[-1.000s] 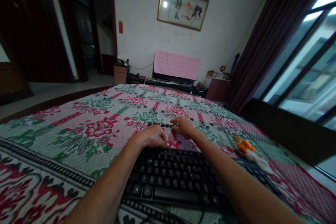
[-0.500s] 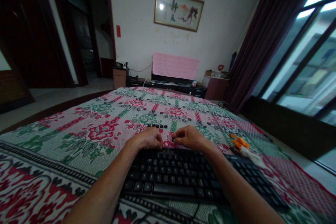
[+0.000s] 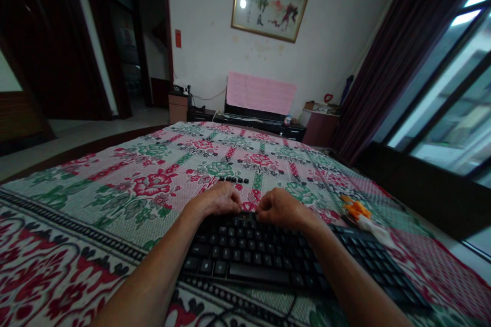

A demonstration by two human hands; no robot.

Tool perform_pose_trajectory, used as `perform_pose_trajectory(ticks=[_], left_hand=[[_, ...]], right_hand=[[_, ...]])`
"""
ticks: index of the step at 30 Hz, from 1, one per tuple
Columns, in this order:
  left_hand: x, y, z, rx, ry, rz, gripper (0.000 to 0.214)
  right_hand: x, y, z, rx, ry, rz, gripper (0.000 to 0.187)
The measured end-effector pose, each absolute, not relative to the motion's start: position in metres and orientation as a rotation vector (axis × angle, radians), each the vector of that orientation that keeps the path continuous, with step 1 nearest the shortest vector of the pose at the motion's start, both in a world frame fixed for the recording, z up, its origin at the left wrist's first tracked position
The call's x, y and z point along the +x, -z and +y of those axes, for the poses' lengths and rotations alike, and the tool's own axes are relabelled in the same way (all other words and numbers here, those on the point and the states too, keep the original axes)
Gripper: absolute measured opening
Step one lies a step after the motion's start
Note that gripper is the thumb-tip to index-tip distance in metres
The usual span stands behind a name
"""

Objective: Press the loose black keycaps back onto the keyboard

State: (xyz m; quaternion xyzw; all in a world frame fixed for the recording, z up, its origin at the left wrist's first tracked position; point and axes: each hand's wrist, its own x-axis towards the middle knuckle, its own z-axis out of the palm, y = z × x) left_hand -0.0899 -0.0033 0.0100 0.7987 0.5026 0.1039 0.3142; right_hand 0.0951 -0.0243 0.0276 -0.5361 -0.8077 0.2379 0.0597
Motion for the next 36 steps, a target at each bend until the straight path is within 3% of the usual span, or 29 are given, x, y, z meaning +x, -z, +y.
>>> perform_pose_trajectory(ticks=[19,29,36], left_hand=[[-0.089,-0.010,-0.003,2.085,-0.264,1.326,0.023],[-0.087,-0.015,-0.005,2.115,-0.235,1.348,0.021],[-0.087,-0.012,-0.004,2.086,-0.252,1.339,0.020]], right_hand=[[0.091,-0.038,-0.024,-1.606,-0.650,-2.570,0.018],[0.072,-0.040,-0.032,-1.785,-0.286,-2.538,0.015],[0.086,-0.031,-0.028,-1.598,-0.373,-2.541,0.016]])
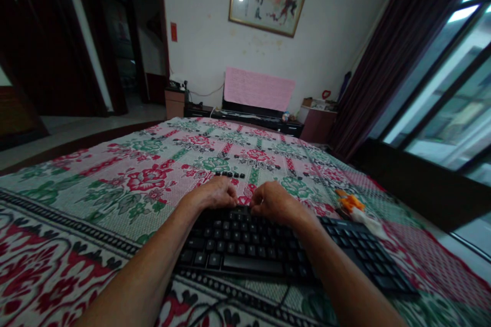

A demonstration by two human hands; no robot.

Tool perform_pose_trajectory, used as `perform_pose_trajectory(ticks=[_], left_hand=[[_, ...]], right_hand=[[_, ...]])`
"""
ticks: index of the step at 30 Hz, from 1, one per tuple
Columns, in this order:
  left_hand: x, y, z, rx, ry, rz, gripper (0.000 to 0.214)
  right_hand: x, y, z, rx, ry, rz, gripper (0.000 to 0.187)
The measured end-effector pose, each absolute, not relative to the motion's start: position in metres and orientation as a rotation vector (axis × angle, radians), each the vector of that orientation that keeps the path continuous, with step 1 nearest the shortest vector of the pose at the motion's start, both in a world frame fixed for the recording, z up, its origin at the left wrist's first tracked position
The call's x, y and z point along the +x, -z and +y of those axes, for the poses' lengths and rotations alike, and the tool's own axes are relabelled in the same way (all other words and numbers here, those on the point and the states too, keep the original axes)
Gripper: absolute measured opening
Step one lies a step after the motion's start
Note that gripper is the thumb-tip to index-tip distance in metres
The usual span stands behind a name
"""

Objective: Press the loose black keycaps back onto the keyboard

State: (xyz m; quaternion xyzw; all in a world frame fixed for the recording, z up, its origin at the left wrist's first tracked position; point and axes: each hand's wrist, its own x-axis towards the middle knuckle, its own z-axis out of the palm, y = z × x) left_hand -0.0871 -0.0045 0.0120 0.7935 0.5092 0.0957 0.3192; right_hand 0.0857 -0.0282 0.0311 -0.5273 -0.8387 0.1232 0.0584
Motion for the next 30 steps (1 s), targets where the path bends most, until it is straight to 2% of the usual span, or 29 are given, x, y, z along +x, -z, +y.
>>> perform_pose_trajectory(ticks=[12,18,30], left_hand=[[-0.089,-0.008,-0.001,2.140,-0.235,1.294,0.023],[-0.091,-0.002,0.002,2.134,-0.273,1.287,0.025],[-0.088,-0.008,-0.002,2.081,-0.272,1.295,0.022]], right_hand=[[0.086,-0.032,-0.031,-1.578,-0.392,-2.522,0.016],[0.095,-0.034,-0.032,-1.440,-0.511,-2.578,0.020],[0.086,-0.033,-0.032,-1.606,-0.355,-2.574,0.020]])
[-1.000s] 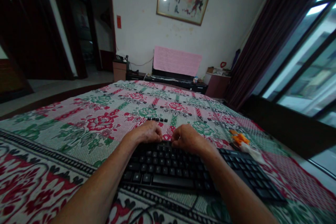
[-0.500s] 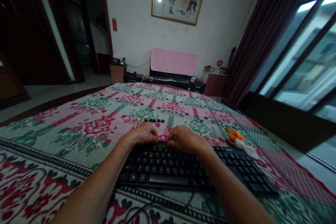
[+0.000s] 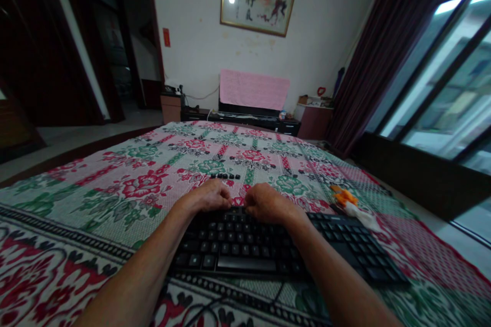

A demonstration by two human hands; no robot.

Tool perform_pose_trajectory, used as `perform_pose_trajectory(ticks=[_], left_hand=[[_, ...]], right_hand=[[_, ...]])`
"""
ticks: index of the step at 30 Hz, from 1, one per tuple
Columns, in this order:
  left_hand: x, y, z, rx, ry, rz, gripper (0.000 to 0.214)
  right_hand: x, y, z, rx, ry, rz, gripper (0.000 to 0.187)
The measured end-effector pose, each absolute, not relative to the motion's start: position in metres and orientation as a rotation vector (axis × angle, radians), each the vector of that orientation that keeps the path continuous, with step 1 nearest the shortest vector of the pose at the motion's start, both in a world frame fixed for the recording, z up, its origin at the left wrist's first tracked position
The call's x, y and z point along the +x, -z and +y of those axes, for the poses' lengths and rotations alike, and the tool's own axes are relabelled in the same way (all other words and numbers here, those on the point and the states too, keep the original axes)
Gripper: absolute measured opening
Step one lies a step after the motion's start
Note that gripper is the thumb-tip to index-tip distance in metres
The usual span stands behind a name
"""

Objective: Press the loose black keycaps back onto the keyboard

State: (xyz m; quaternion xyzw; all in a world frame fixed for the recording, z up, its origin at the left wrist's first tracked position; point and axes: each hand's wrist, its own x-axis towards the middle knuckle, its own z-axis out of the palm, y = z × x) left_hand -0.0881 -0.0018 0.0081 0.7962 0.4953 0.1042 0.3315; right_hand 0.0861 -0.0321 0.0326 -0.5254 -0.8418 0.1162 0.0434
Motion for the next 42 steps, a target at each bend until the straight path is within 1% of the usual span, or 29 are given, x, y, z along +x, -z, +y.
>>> perform_pose_trajectory(ticks=[6,11,15,21,23,27,30,36,42], left_hand=[[-0.088,-0.002,0.002,2.118,-0.283,1.277,0.022],[-0.082,0.003,0.002,2.088,-0.259,1.272,0.025],[-0.075,-0.001,-0.002,2.122,-0.237,1.258,0.025],[-0.069,-0.003,-0.006,2.185,-0.225,1.369,0.022],[-0.070,-0.002,-0.005,2.169,-0.209,1.346,0.023],[-0.073,0.001,-0.005,2.147,-0.208,1.260,0.023],[-0.073,0.001,-0.005,2.142,-0.245,1.247,0.024],[-0.068,0.000,-0.003,2.167,-0.328,1.255,0.023],[-0.068,-0.004,-0.006,2.167,-0.373,1.259,0.023]], right_hand=[[0.087,-0.032,-0.027,-1.679,-0.447,-2.532,0.017],[0.100,-0.024,-0.021,-1.508,-0.686,-2.511,0.020],[0.102,-0.025,-0.023,-1.527,-0.661,-2.524,0.018],[0.101,-0.026,-0.023,-1.474,-0.694,-2.518,0.018],[0.103,-0.025,-0.021,-1.459,-0.679,-2.542,0.019],[0.108,-0.026,-0.020,-1.393,-0.750,-2.578,0.023],[0.107,-0.029,-0.023,-1.352,-0.655,-2.602,0.024],[0.098,-0.038,-0.031,-1.501,-0.266,-2.661,0.021],[0.098,-0.036,-0.034,-1.442,-0.253,-2.641,0.020]])
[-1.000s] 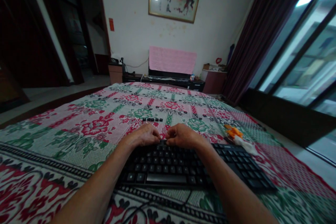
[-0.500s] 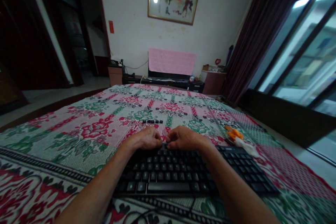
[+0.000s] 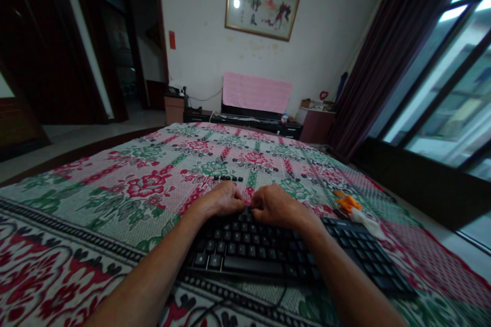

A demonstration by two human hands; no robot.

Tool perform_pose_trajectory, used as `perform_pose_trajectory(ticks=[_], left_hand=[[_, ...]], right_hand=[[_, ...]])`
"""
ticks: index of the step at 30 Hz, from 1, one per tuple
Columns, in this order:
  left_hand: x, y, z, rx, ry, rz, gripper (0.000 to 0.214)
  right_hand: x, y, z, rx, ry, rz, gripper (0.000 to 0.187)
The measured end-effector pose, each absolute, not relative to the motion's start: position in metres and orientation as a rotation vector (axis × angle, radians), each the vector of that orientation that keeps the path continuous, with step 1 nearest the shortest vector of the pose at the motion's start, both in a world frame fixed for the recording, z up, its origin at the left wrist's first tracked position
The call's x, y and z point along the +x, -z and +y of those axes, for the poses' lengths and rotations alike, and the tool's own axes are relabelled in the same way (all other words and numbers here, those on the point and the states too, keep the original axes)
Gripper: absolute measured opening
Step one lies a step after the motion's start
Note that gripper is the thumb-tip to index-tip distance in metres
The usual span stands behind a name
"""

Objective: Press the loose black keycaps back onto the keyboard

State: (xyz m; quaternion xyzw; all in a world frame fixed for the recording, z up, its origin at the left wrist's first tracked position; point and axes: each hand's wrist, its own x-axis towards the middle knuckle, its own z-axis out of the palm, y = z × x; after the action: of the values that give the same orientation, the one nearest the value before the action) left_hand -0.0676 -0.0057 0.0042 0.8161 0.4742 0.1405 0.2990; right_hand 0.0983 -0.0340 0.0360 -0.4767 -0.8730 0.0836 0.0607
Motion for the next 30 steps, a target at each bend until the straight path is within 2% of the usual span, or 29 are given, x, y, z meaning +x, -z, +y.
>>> perform_pose_trajectory(ticks=[13,25,30], left_hand=[[-0.070,-0.005,-0.005,2.143,-0.378,1.277,0.023],[-0.066,-0.023,-0.014,2.221,-0.436,1.325,0.020],[-0.066,-0.024,-0.014,2.237,-0.427,1.337,0.021]], right_hand=[[0.093,-0.038,-0.036,-1.561,-0.286,-2.567,0.019],[0.116,-0.044,-0.027,-1.324,-0.907,-2.510,0.017],[0.115,-0.043,-0.027,-1.308,-1.030,-2.421,0.015]])
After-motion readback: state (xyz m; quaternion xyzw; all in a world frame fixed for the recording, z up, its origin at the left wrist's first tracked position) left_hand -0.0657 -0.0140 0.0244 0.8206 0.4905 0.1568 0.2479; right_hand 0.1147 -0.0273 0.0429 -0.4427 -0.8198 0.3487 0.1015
